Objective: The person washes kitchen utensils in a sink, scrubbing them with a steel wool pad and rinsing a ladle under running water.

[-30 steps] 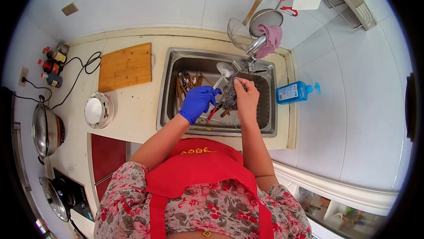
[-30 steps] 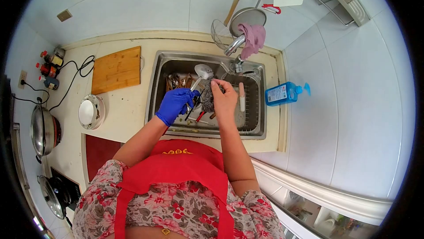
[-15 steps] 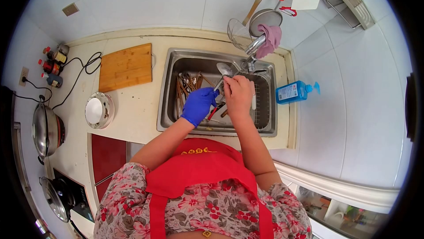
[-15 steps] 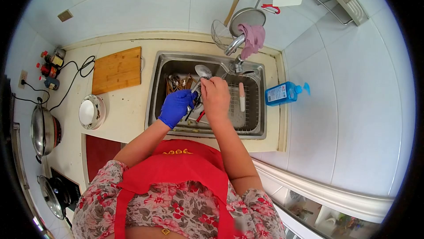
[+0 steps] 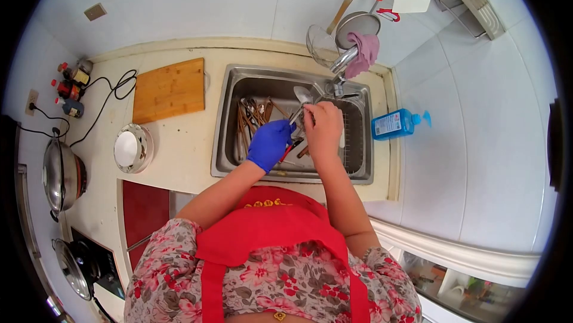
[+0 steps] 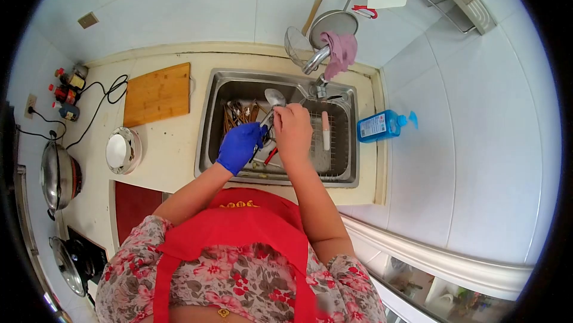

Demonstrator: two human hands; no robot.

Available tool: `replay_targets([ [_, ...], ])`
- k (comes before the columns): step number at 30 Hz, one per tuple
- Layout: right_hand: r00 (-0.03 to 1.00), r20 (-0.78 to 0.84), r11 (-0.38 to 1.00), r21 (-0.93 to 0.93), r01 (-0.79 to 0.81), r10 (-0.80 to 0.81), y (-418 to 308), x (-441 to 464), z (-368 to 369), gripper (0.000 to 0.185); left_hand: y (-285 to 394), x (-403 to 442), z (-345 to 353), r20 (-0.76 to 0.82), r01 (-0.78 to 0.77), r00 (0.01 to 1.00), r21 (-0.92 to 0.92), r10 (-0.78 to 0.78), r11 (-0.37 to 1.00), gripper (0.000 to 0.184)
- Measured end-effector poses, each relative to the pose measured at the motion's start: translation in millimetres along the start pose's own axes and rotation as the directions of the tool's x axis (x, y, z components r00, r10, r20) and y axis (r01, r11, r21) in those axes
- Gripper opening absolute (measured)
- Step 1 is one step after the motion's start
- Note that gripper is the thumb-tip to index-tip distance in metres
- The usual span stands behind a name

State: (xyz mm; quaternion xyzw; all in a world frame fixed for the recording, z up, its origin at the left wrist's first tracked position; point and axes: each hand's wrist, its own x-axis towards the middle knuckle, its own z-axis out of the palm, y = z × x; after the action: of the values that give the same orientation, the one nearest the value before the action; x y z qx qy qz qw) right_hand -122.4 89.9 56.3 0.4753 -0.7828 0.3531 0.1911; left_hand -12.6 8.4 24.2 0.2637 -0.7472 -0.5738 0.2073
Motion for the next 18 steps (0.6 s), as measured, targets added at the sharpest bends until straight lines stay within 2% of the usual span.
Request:
replay_targets([
  [4, 0.999, 0.034, 0.998, 0.065, 0.004, -0.007, -4.6, -9.4, 8.5, 0.013, -6.6, 5.2, -3.4, 0.021, -0.141, 0.990, 0.194, 0.140, 0.971, 0.019],
  [5, 0.997, 0.073, 0.993, 0.114, 0.001, -0.010, -4.8, -12.7, 10.7, 0.013, -7.2, 5.2, -3.4, 0.019, -0.142, 0.990, 0.194, 0.141, 0.971, 0.019],
  [6, 0.997, 0.073, 0.993, 0.114, 0.003, -0.011, -4.0, -11.4, 9.8, 0.013, -5.2, 3.5, -3.1, 0.007, -0.071, 0.997, 0.101, 0.071, 0.992, 0.019],
  [7, 0.996, 0.075, 0.987, 0.154, -0.054, 0.043, -2.5, -10.4, 7.4, 0.014, -3.4, 2.3, -2.4, 0.003, 0.002, 1.000, 0.006, -0.002, 1.000, 0.020],
  [8, 0.992, 0.081, 0.975, 0.195, -0.111, 0.097, -2.0, -9.8, 4.9, 0.015, -1.7, 1.9, -2.7, 0.004, 0.005, 1.000, 0.005, -0.005, 1.000, 0.020],
  [10, 0.988, 0.058, 0.967, 0.206, -0.149, 0.140, -6.0, -0.3, -4.8, 0.014, 8.6, 1.6, -6.5, 0.034, 0.126, 0.992, -0.129, -0.123, 0.984, 0.020],
  [11, 0.982, 0.029, 0.958, 0.218, -0.186, 0.184, -7.0, 4.0, -6.8, 0.014, 7.2, 2.1, -6.6, 0.033, 0.127, 0.992, -0.130, -0.124, 0.983, 0.020],
  [15, 0.982, 0.033, 0.967, 0.173, -0.188, 0.185, -2.5, 5.1, -1.7, 0.013, 6.0, 1.5, -4.3, 0.028, 0.083, 0.996, -0.098, -0.080, 0.992, 0.019],
  [17, 0.976, 0.016, 0.953, 0.211, -0.215, 0.217, 4.1, 4.0, 3.0, 0.012, 4.1, -0.5, -4.0, 0.013, 0.068, 0.998, -0.076, -0.067, 0.995, 0.019],
  [18, 0.976, 0.019, 0.953, 0.215, -0.214, 0.215, 0.7, 5.0, 2.8, 0.012, 2.1, -2.4, -1.7, -0.059, -0.040, 0.997, 0.002, 0.040, 0.999, 0.018],
])
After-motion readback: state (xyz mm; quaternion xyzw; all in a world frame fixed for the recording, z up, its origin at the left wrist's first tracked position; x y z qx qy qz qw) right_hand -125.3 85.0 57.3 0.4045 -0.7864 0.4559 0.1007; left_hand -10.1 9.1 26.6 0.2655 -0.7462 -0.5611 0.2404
